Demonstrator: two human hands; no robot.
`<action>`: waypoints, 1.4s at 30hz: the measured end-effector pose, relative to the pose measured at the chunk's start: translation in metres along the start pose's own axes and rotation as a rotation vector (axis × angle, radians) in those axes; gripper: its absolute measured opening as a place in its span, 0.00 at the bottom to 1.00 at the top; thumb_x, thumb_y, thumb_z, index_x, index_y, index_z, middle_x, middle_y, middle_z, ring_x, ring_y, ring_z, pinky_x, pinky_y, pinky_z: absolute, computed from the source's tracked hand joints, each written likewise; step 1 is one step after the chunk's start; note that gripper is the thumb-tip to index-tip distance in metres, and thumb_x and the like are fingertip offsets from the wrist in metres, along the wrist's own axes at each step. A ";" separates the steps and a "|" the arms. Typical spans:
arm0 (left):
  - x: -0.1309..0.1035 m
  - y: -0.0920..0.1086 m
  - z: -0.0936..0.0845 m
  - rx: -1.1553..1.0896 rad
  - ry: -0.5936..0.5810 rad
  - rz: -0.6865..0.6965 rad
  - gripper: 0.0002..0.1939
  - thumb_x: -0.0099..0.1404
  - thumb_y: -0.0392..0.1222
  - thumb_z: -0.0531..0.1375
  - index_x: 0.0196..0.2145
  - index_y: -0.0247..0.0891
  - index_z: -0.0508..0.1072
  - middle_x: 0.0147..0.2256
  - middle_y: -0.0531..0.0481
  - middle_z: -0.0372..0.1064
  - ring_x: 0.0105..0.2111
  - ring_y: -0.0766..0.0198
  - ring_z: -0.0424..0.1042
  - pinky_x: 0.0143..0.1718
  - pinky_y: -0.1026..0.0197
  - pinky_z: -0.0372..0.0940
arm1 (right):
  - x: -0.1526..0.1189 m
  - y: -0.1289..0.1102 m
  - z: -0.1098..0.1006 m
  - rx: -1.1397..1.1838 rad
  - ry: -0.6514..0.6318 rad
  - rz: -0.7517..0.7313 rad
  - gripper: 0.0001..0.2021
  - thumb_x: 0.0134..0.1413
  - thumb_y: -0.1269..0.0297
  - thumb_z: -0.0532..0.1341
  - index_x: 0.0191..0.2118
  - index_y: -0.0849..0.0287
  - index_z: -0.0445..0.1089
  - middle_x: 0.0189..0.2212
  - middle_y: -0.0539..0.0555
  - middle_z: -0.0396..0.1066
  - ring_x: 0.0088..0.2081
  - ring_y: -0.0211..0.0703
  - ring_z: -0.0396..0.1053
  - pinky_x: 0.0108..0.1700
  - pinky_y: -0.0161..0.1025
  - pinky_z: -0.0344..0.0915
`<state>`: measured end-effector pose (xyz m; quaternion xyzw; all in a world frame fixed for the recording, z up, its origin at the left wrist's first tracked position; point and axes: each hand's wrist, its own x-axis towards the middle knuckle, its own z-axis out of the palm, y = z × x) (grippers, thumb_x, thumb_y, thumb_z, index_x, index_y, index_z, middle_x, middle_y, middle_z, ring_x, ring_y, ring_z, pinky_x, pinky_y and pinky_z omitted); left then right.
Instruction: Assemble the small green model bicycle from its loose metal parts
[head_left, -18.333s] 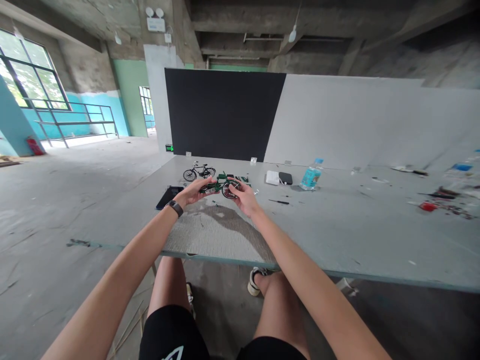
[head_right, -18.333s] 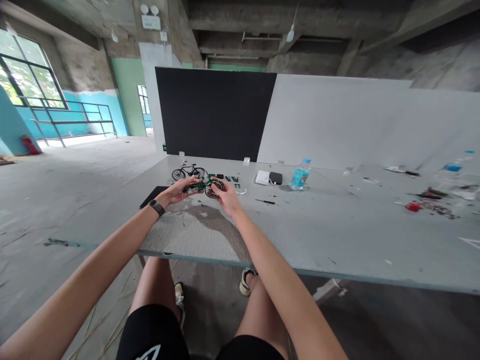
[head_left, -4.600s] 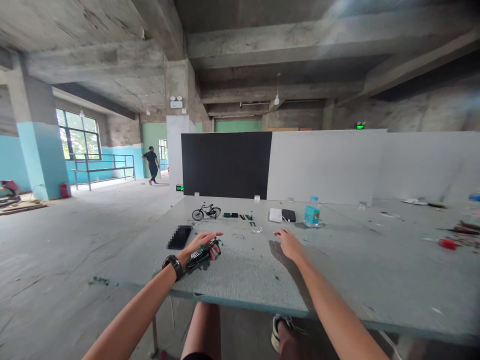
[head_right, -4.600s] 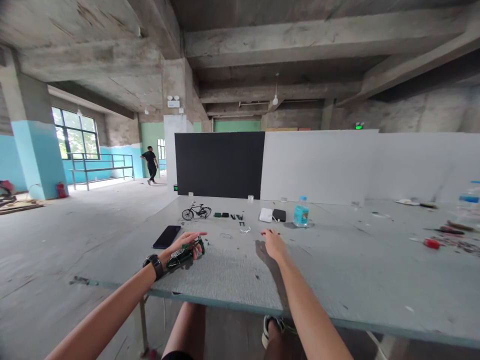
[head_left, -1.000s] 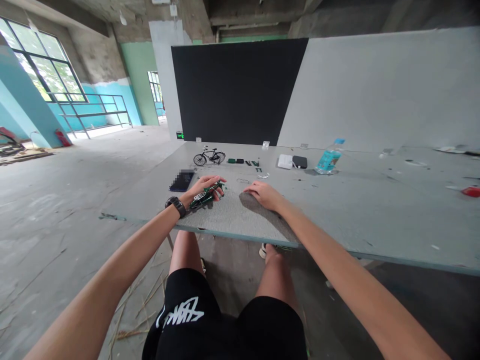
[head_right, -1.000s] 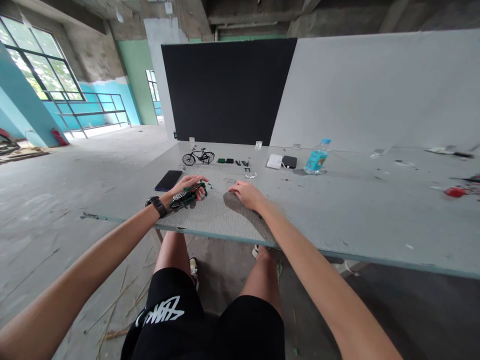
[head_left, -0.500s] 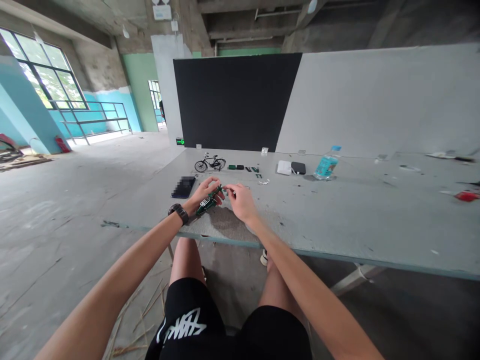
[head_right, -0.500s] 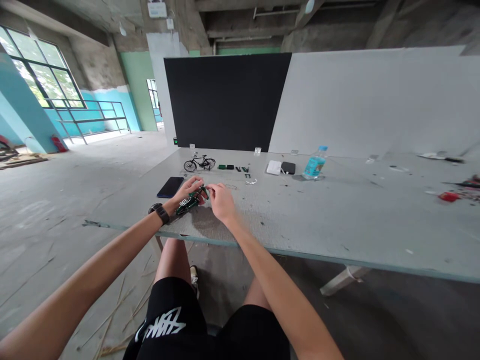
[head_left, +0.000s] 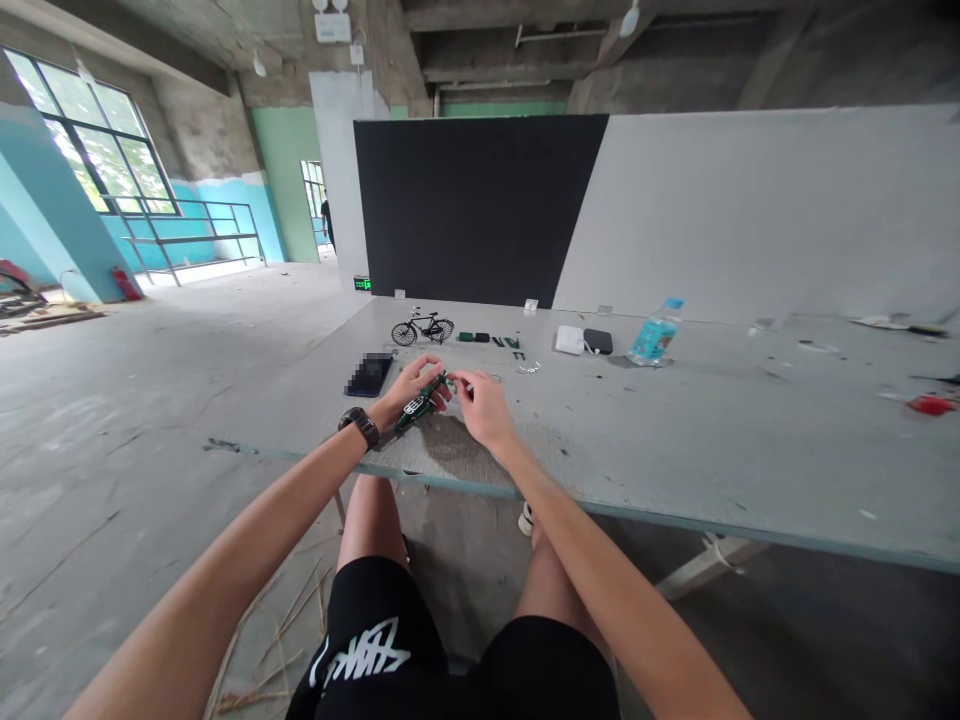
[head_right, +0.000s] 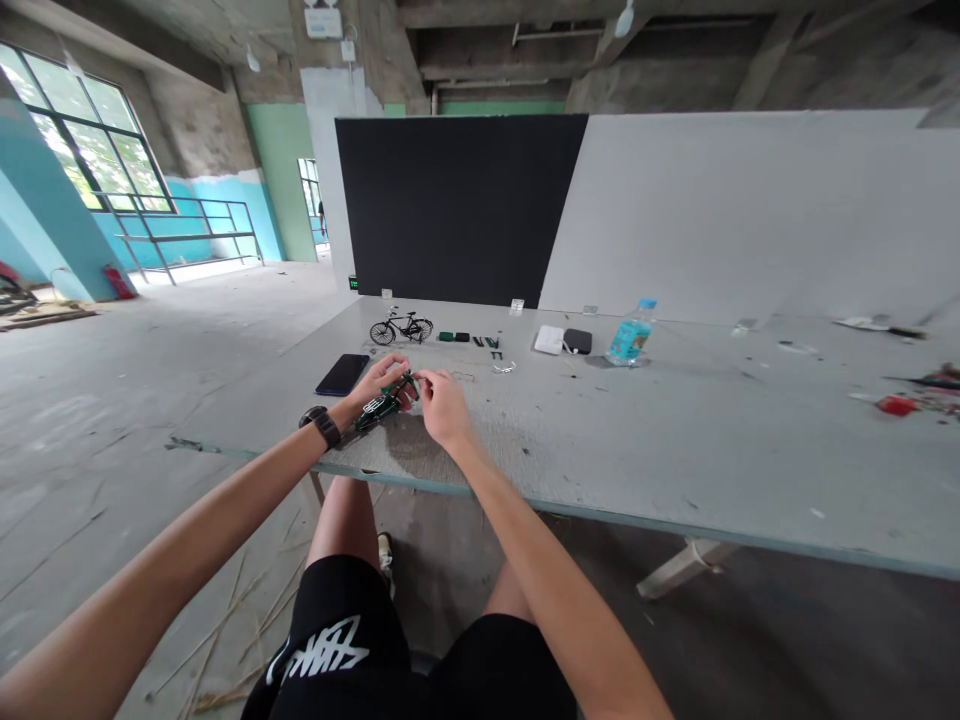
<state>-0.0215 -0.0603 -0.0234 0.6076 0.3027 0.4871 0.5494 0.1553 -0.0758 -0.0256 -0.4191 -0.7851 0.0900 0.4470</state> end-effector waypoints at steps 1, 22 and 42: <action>0.000 0.000 0.000 -0.003 -0.001 0.000 0.27 0.60 0.62 0.65 0.42 0.41 0.60 0.26 0.51 0.75 0.20 0.61 0.75 0.23 0.62 0.67 | 0.000 0.000 0.000 0.004 0.002 0.005 0.15 0.66 0.69 0.53 0.48 0.56 0.76 0.42 0.59 0.76 0.42 0.47 0.73 0.49 0.44 0.68; 0.002 -0.003 -0.003 0.017 -0.015 0.005 0.27 0.61 0.63 0.64 0.42 0.41 0.60 0.27 0.50 0.75 0.21 0.61 0.75 0.24 0.62 0.69 | -0.001 0.001 0.005 0.064 0.049 0.031 0.13 0.64 0.70 0.54 0.46 0.60 0.76 0.42 0.60 0.77 0.41 0.48 0.74 0.49 0.45 0.69; 0.001 -0.002 -0.002 0.021 0.000 -0.001 0.25 0.61 0.61 0.64 0.42 0.41 0.61 0.27 0.51 0.75 0.21 0.61 0.75 0.23 0.63 0.68 | -0.004 -0.003 0.006 0.131 0.041 0.073 0.13 0.65 0.67 0.54 0.45 0.58 0.75 0.41 0.58 0.79 0.36 0.46 0.74 0.43 0.43 0.68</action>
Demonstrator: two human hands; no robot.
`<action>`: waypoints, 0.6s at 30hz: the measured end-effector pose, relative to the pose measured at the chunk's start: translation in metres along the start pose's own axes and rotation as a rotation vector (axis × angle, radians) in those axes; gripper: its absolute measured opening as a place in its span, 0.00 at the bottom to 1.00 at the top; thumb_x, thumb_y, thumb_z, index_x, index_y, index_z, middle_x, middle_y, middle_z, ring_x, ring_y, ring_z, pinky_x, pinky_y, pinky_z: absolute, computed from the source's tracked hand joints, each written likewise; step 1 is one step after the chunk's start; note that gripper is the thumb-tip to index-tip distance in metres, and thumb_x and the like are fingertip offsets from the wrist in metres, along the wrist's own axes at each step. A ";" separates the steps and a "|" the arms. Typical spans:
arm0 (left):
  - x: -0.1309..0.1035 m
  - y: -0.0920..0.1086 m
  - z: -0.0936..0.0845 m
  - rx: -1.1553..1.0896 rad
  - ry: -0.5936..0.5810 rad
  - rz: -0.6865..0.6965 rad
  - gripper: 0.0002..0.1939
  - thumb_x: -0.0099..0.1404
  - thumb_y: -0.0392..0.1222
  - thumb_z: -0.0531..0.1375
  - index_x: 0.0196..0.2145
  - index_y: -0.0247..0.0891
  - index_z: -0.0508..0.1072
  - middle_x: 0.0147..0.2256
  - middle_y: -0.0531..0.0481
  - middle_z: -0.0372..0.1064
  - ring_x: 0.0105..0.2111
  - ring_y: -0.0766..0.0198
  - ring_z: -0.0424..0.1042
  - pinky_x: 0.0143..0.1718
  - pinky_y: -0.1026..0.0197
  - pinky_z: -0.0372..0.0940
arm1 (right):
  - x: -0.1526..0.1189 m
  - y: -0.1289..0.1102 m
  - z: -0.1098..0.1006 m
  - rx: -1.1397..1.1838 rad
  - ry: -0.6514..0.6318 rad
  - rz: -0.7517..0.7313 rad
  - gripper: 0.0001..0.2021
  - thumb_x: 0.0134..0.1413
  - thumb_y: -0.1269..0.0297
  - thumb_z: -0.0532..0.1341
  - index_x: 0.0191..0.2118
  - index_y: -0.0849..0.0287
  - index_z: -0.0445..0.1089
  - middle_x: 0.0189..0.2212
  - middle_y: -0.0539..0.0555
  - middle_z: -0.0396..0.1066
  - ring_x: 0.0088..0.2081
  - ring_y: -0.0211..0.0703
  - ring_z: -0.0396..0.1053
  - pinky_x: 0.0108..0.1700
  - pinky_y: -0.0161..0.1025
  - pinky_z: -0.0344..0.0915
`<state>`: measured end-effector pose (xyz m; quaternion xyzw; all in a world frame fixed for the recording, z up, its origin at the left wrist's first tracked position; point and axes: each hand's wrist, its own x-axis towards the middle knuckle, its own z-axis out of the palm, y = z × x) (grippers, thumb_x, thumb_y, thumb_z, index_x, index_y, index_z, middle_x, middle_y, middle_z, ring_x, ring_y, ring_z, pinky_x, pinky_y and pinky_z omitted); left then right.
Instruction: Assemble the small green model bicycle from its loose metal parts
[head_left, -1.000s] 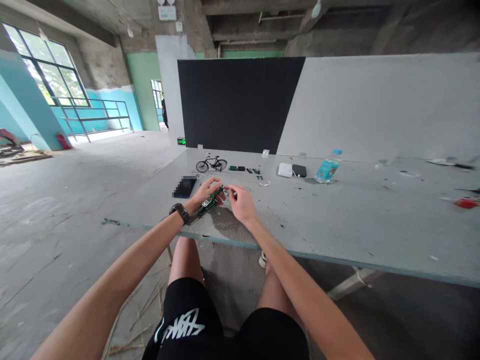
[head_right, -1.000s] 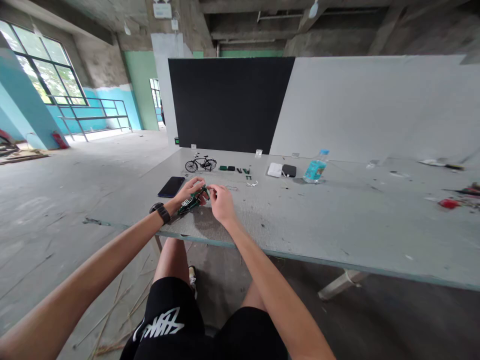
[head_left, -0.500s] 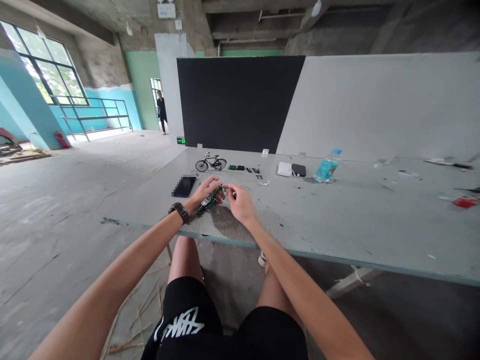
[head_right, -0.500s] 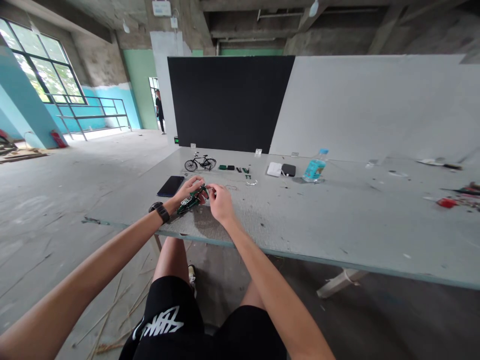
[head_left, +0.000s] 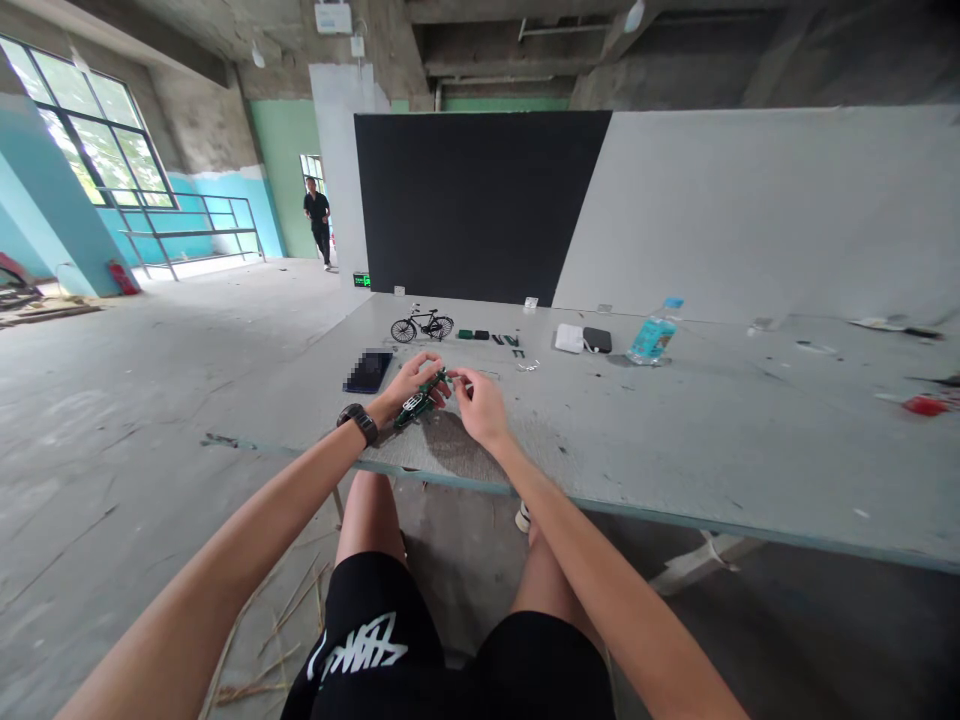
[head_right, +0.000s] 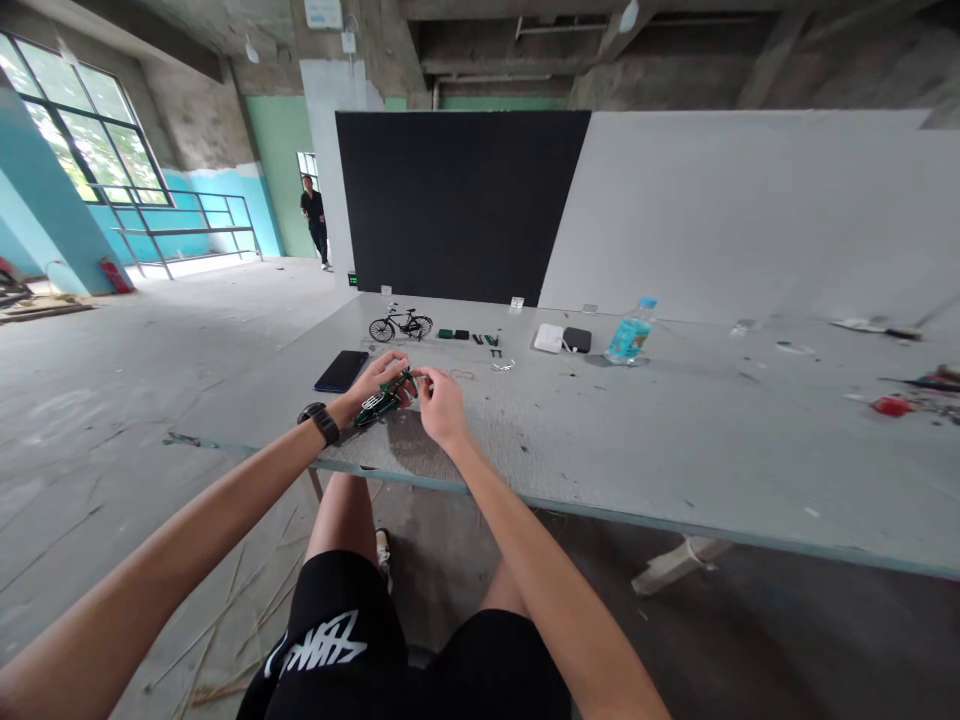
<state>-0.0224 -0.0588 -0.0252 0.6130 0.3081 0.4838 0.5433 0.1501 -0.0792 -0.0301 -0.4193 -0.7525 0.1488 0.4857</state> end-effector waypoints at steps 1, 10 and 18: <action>0.000 0.000 0.000 0.002 -0.001 -0.001 0.25 0.62 0.61 0.64 0.42 0.41 0.61 0.27 0.51 0.75 0.21 0.61 0.75 0.23 0.63 0.68 | 0.000 0.000 0.000 0.000 -0.002 0.002 0.13 0.65 0.67 0.53 0.45 0.58 0.75 0.41 0.58 0.79 0.36 0.46 0.73 0.43 0.43 0.68; 0.001 -0.004 -0.003 0.025 -0.018 0.035 0.26 0.62 0.63 0.63 0.42 0.41 0.59 0.27 0.50 0.75 0.21 0.61 0.75 0.23 0.62 0.69 | 0.000 0.001 0.003 0.032 0.013 0.021 0.11 0.64 0.66 0.54 0.43 0.58 0.74 0.38 0.58 0.78 0.37 0.46 0.74 0.44 0.43 0.69; -0.001 0.000 -0.001 0.029 0.008 0.020 0.25 0.62 0.62 0.63 0.41 0.41 0.59 0.28 0.49 0.76 0.21 0.60 0.76 0.23 0.62 0.69 | -0.002 0.003 0.004 0.087 0.018 0.082 0.09 0.65 0.63 0.55 0.42 0.58 0.71 0.30 0.56 0.76 0.33 0.47 0.74 0.38 0.42 0.68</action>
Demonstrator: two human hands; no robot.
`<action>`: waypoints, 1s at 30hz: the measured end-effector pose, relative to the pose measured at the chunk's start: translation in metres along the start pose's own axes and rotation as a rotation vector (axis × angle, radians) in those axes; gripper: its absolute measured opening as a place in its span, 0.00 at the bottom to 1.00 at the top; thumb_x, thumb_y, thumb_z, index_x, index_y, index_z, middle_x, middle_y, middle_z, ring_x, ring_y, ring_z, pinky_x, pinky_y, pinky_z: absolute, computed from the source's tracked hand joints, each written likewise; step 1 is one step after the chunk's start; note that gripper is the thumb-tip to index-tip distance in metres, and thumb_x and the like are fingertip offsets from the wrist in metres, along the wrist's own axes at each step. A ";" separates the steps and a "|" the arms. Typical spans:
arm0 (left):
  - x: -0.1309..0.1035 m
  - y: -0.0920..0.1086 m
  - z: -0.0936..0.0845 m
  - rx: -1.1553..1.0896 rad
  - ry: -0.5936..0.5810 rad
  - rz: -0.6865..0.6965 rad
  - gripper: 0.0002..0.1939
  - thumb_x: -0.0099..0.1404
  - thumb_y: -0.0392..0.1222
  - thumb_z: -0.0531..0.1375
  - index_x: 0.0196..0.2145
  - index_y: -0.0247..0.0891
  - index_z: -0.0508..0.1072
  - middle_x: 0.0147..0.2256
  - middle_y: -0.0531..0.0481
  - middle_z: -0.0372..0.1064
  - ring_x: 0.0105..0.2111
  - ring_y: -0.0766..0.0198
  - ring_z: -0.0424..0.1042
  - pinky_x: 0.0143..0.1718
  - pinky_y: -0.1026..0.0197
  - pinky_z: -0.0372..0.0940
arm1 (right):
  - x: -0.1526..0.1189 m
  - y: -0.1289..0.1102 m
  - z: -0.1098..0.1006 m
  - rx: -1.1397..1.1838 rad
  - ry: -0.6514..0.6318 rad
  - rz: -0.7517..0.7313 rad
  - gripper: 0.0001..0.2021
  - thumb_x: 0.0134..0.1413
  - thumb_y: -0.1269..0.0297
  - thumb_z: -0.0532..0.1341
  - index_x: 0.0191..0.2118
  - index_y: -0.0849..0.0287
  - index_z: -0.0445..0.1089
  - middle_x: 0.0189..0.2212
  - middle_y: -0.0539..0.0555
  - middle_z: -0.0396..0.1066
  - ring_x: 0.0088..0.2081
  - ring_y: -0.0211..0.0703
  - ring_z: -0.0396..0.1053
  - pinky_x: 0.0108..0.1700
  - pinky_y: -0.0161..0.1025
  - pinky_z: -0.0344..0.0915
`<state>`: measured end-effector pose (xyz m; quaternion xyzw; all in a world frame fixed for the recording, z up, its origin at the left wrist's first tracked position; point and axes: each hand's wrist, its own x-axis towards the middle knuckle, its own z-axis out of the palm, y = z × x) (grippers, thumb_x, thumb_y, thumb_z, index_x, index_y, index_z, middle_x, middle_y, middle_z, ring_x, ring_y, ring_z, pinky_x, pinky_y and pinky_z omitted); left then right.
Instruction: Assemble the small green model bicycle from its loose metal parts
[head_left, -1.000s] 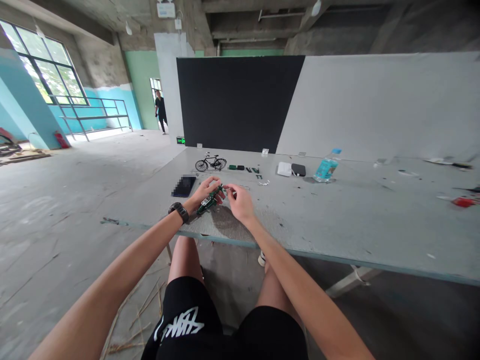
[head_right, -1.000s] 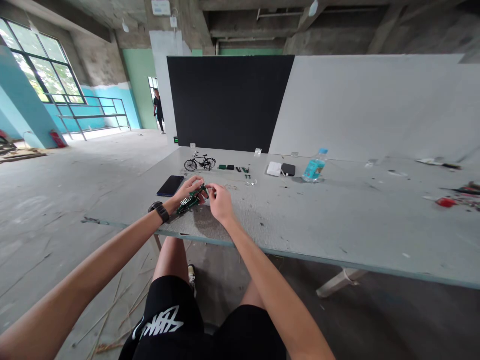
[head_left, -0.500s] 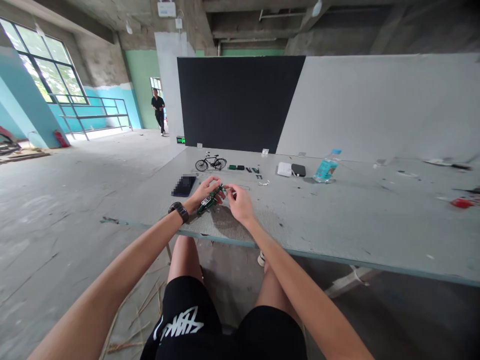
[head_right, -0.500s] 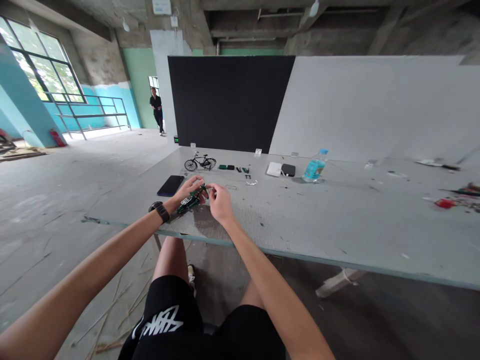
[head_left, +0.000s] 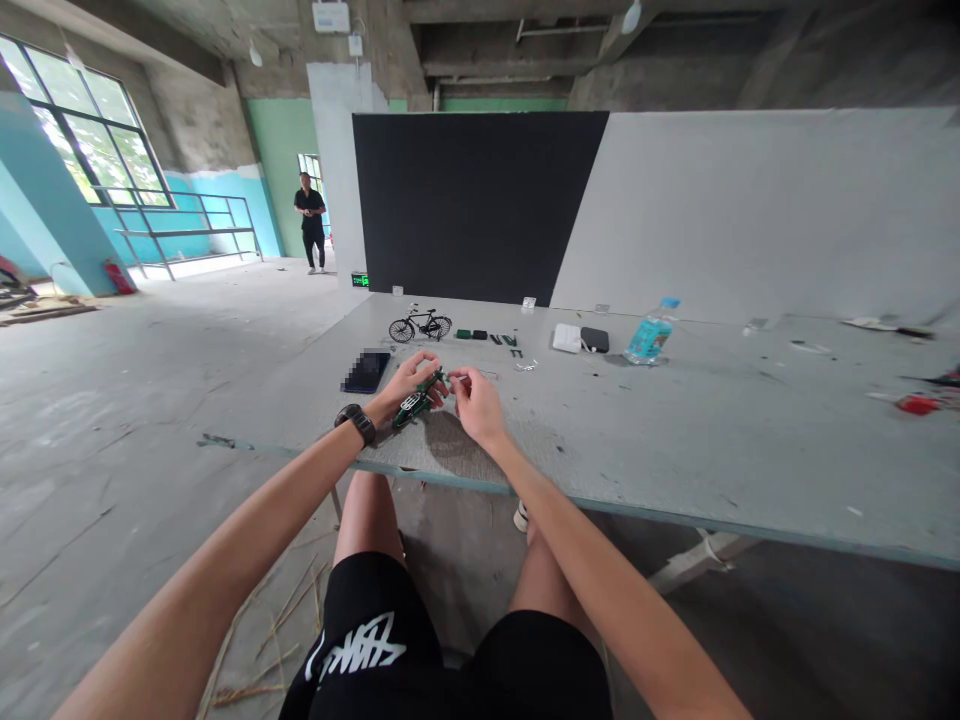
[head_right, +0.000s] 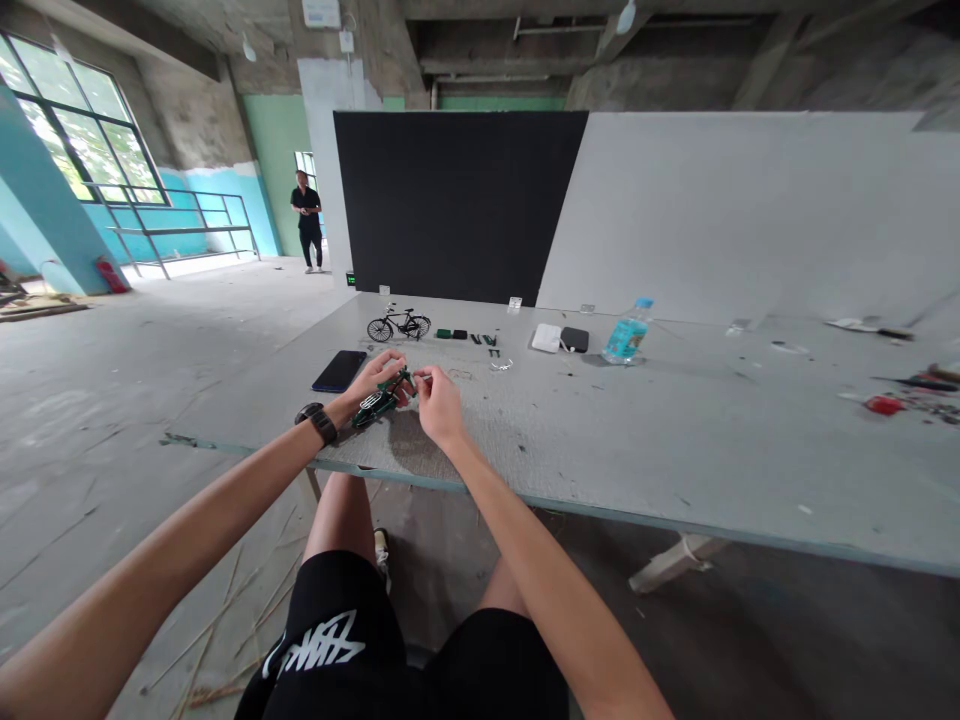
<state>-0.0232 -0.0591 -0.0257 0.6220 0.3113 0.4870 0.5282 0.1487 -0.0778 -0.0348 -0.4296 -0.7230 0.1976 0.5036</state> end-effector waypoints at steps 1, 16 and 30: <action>0.000 0.000 0.000 -0.001 0.004 -0.002 0.25 0.62 0.62 0.63 0.42 0.41 0.59 0.27 0.49 0.76 0.21 0.60 0.76 0.23 0.62 0.68 | 0.000 0.000 0.000 -0.003 0.000 0.000 0.09 0.65 0.62 0.55 0.41 0.58 0.71 0.30 0.56 0.76 0.33 0.47 0.74 0.38 0.42 0.68; 0.002 -0.002 0.000 -0.006 0.026 0.002 0.24 0.62 0.60 0.64 0.41 0.41 0.60 0.26 0.51 0.75 0.19 0.62 0.74 0.21 0.64 0.66 | 0.000 -0.004 -0.001 -0.018 -0.003 -0.025 0.09 0.64 0.62 0.56 0.38 0.58 0.72 0.31 0.56 0.77 0.32 0.45 0.73 0.39 0.41 0.68; 0.002 -0.002 0.000 -0.012 0.020 0.022 0.23 0.63 0.59 0.64 0.41 0.41 0.61 0.25 0.52 0.74 0.19 0.64 0.73 0.22 0.65 0.65 | 0.001 0.000 -0.001 0.001 -0.004 -0.001 0.07 0.65 0.62 0.55 0.40 0.57 0.69 0.28 0.55 0.75 0.29 0.45 0.73 0.36 0.41 0.67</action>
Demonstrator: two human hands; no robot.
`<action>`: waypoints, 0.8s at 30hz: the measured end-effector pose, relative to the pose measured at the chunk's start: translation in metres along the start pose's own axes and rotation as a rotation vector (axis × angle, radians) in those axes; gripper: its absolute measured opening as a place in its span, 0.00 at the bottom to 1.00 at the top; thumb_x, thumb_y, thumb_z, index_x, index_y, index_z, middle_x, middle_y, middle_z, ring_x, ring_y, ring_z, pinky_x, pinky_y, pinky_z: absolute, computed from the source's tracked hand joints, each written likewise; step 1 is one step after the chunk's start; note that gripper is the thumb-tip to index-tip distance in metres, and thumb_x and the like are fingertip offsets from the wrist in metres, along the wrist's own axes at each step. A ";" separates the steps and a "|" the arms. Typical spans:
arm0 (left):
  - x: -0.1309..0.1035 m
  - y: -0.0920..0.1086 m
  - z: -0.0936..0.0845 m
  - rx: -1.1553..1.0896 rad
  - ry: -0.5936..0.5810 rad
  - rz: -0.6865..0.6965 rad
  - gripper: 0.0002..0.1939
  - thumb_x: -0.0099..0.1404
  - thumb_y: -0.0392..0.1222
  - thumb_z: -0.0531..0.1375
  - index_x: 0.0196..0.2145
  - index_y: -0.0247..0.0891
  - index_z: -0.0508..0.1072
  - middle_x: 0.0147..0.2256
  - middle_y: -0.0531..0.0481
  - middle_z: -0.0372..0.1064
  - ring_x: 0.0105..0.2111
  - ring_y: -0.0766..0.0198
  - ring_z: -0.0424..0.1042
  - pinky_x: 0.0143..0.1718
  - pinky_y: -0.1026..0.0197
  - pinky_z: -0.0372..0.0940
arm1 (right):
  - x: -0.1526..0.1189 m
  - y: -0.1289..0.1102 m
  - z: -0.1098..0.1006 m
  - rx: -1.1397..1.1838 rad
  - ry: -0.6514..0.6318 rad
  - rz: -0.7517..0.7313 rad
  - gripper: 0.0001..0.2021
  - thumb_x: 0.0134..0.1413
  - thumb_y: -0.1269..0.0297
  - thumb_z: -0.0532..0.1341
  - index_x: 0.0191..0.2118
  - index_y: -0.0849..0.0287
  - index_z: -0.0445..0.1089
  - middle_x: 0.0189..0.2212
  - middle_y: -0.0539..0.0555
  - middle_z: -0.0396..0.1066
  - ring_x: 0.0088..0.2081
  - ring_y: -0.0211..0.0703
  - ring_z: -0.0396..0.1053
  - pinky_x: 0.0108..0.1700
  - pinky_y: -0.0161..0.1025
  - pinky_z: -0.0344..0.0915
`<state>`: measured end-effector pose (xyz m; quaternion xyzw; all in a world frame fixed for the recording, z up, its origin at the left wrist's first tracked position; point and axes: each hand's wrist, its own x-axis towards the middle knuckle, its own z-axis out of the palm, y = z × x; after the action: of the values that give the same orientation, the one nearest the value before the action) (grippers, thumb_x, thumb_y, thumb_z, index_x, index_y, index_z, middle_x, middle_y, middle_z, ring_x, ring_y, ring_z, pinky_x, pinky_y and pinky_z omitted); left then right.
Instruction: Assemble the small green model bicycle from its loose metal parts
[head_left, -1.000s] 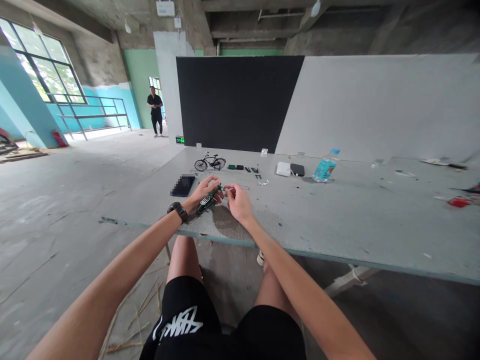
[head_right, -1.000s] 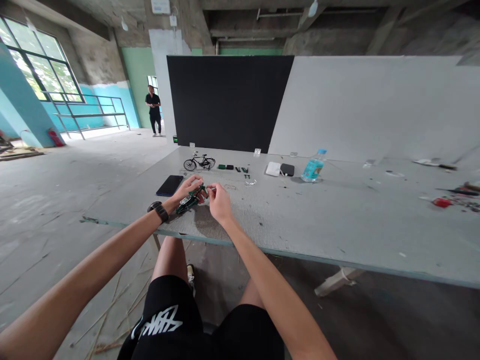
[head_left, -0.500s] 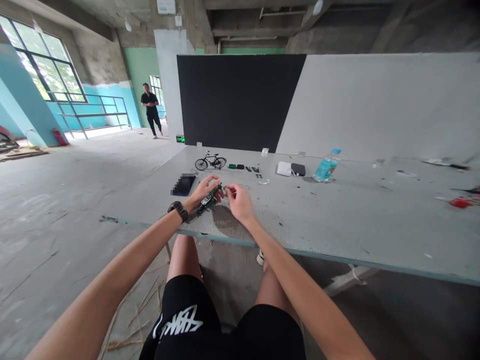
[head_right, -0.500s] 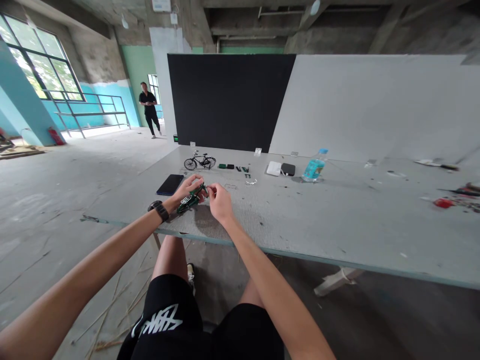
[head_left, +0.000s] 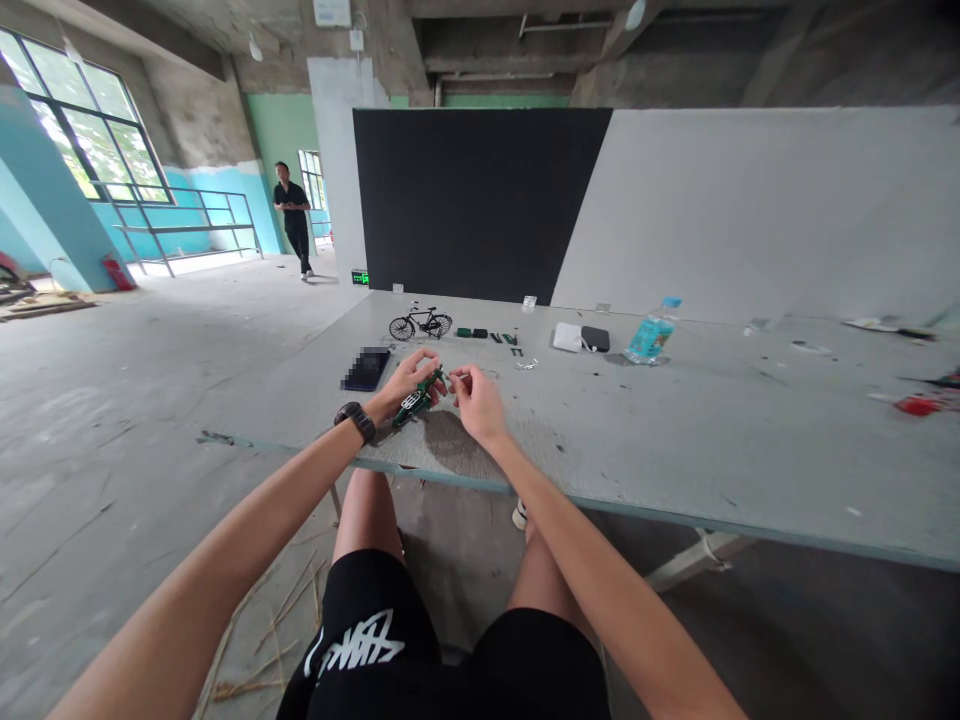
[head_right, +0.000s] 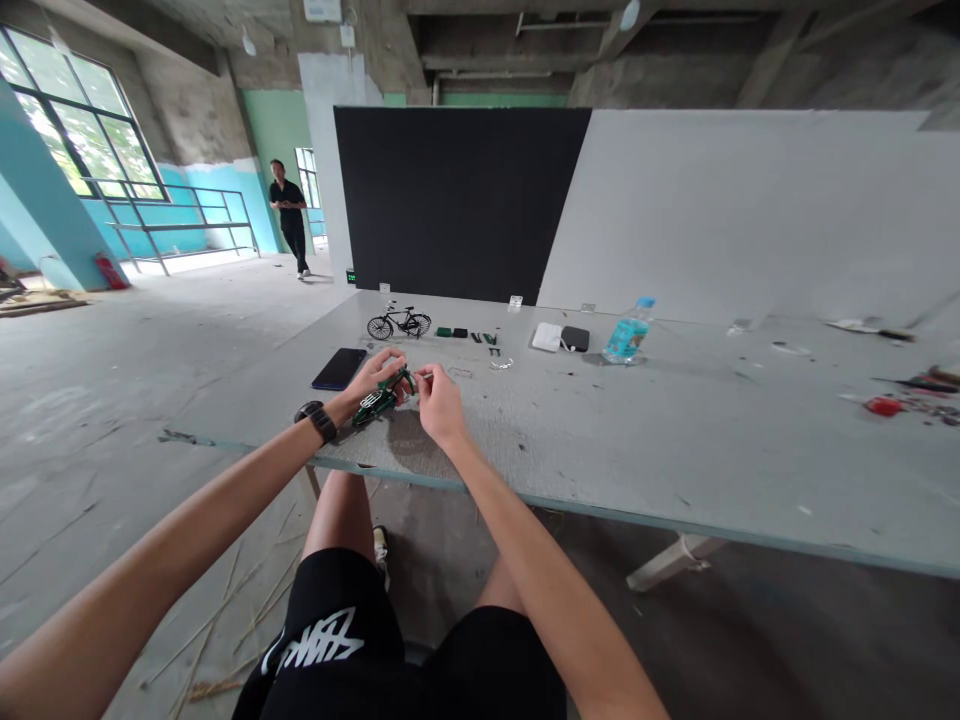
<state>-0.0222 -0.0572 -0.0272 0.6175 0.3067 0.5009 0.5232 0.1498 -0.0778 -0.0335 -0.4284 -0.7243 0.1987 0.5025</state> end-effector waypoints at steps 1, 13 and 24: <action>0.000 0.001 0.001 -0.005 -0.001 -0.003 0.23 0.63 0.60 0.64 0.41 0.41 0.61 0.25 0.52 0.74 0.19 0.64 0.73 0.22 0.65 0.65 | 0.000 0.001 0.001 0.001 0.006 -0.002 0.07 0.65 0.61 0.55 0.40 0.57 0.68 0.29 0.55 0.75 0.30 0.45 0.73 0.36 0.41 0.68; 0.003 -0.002 -0.001 0.008 -0.005 0.009 0.24 0.63 0.61 0.64 0.41 0.41 0.61 0.24 0.51 0.75 0.18 0.63 0.72 0.20 0.64 0.66 | 0.002 0.013 0.006 -0.035 0.024 -0.016 0.05 0.66 0.63 0.53 0.42 0.57 0.64 0.35 0.57 0.74 0.35 0.47 0.73 0.40 0.44 0.68; 0.003 -0.003 -0.001 0.024 0.000 0.016 0.23 0.63 0.60 0.63 0.41 0.41 0.61 0.23 0.52 0.74 0.17 0.65 0.70 0.20 0.65 0.65 | 0.002 0.013 0.007 -0.076 0.078 -0.075 0.03 0.65 0.64 0.55 0.40 0.56 0.64 0.37 0.59 0.72 0.41 0.49 0.71 0.45 0.46 0.67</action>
<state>-0.0217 -0.0532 -0.0295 0.6261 0.3079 0.5013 0.5118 0.1487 -0.0680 -0.0447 -0.4270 -0.7268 0.1350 0.5208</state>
